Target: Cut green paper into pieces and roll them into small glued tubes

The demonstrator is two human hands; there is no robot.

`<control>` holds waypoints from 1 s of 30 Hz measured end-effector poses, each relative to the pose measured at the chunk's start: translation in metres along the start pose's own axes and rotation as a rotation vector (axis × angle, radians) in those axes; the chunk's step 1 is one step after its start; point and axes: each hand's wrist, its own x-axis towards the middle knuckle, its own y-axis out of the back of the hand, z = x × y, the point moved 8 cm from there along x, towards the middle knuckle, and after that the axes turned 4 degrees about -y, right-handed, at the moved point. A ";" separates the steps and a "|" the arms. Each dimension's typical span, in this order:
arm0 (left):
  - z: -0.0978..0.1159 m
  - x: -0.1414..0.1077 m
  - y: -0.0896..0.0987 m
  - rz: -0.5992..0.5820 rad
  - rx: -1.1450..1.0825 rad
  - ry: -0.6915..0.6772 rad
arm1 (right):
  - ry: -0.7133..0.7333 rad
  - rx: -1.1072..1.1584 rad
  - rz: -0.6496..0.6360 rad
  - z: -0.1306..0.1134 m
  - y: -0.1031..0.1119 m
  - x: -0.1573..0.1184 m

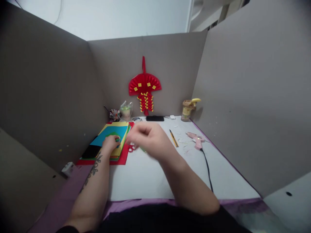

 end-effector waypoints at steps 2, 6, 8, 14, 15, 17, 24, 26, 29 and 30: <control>-0.002 0.000 -0.001 -0.020 0.011 0.009 | -0.189 -0.093 0.013 0.048 0.001 0.023; -0.007 0.002 -0.009 -0.084 0.028 0.023 | -0.620 -0.485 0.042 0.157 -0.004 0.023; -0.009 0.004 -0.011 -0.085 0.030 0.028 | -0.669 -0.639 -0.050 0.190 -0.015 0.012; -0.010 0.002 -0.009 -0.058 0.031 0.040 | -0.750 -0.754 -0.164 0.218 -0.034 -0.005; -0.010 0.001 -0.009 -0.061 0.035 0.041 | -0.742 -0.733 -0.171 0.219 -0.035 -0.004; -0.011 0.000 -0.008 -0.074 0.044 0.045 | -0.685 -0.690 -0.152 0.219 -0.036 -0.002; -0.012 0.000 -0.008 -0.094 0.057 0.058 | -0.541 -0.195 -0.032 0.205 -0.030 0.004; -0.013 0.000 -0.009 -0.097 0.051 0.072 | -0.541 -0.028 -0.009 0.201 -0.028 0.006; 0.000 -0.002 0.009 0.018 -0.013 0.059 | -0.548 0.076 0.062 0.202 -0.019 0.010; 0.009 -0.006 0.023 0.106 -0.072 0.027 | -0.556 0.085 0.098 0.204 -0.015 0.012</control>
